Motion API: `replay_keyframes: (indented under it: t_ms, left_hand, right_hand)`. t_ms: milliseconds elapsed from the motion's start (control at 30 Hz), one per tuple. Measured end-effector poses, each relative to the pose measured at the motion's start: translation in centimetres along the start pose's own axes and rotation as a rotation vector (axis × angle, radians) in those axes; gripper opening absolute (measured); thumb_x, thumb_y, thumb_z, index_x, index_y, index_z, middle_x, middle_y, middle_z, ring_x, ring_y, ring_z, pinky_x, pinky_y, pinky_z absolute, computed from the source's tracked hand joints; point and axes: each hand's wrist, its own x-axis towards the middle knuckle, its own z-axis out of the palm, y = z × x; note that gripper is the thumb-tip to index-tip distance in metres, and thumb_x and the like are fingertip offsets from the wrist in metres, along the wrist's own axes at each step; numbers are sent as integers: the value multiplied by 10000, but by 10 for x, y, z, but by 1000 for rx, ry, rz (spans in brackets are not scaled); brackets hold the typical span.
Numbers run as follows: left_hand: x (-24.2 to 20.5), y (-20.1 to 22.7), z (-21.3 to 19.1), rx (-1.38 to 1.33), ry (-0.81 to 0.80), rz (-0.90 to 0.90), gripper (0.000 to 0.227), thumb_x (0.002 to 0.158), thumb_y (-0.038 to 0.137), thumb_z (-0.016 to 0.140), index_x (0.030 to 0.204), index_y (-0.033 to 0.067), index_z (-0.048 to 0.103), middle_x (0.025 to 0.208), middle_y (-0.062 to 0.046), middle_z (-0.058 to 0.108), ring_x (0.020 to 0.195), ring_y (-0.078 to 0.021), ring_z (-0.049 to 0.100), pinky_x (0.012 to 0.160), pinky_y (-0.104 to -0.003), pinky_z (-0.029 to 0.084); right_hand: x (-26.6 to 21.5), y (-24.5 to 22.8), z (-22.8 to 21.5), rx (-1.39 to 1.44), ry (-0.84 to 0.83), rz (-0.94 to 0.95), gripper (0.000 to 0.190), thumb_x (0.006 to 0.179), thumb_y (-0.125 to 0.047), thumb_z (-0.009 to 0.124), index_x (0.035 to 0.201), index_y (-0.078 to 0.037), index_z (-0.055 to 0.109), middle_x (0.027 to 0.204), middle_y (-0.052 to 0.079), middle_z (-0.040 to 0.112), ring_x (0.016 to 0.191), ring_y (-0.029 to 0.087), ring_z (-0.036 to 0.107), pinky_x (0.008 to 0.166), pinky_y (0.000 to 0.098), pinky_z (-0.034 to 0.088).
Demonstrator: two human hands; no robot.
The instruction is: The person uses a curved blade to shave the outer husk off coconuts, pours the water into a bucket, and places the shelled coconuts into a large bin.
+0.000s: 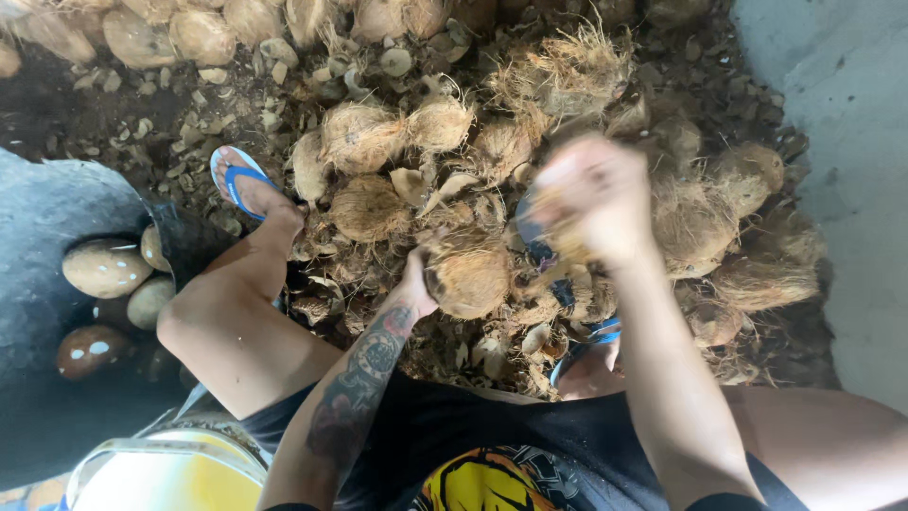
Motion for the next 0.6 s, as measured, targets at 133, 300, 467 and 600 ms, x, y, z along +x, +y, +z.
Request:
replay_keyframes:
  t_ms: [133, 300, 467, 600]
  left_hand:
    - [-27, 22, 30, 105, 741, -456, 598, 689, 300, 898, 1171, -1, 711, 1063, -239, 746, 949, -477, 748, 698, -666, 595]
    - [-32, 68, 119, 455, 727, -731, 873, 612, 434, 893, 1398, 141, 649, 1195, -159, 749, 1059, -348, 759, 692, -556, 621]
    - [-30, 85, 127, 350, 602, -740, 1040, 587, 439, 993, 1419, -38, 593, 1267, -228, 730, 1170, -420, 722, 902, -638, 615]
    - [-16, 83, 67, 187, 452, -836, 889, 699, 520, 938, 1386, 37, 648, 1265, -144, 731, 1175, -361, 706, 942, -555, 595]
  right_hand:
    - [-61, -15, 85, -126, -538, 117, 150, 940, -244, 819, 917, -99, 789, 699, 27, 741, 640, 184, 710, 754, 366, 611]
    - [-107, 53, 94, -137, -338, 309, 436, 1023, -405, 719, 661, -164, 689, 430, -25, 606, 384, 128, 597, 494, 259, 487]
    - [-95, 47, 85, 614, -113, 404, 627, 1143, -428, 484, 737, 16, 661, 368, 96, 459, 258, 213, 470, 341, 295, 407]
    - [-65, 2, 76, 1138, -170, 461, 645, 1131, -552, 377, 764, -107, 667, 408, -15, 435, 304, 149, 462, 382, 256, 402]
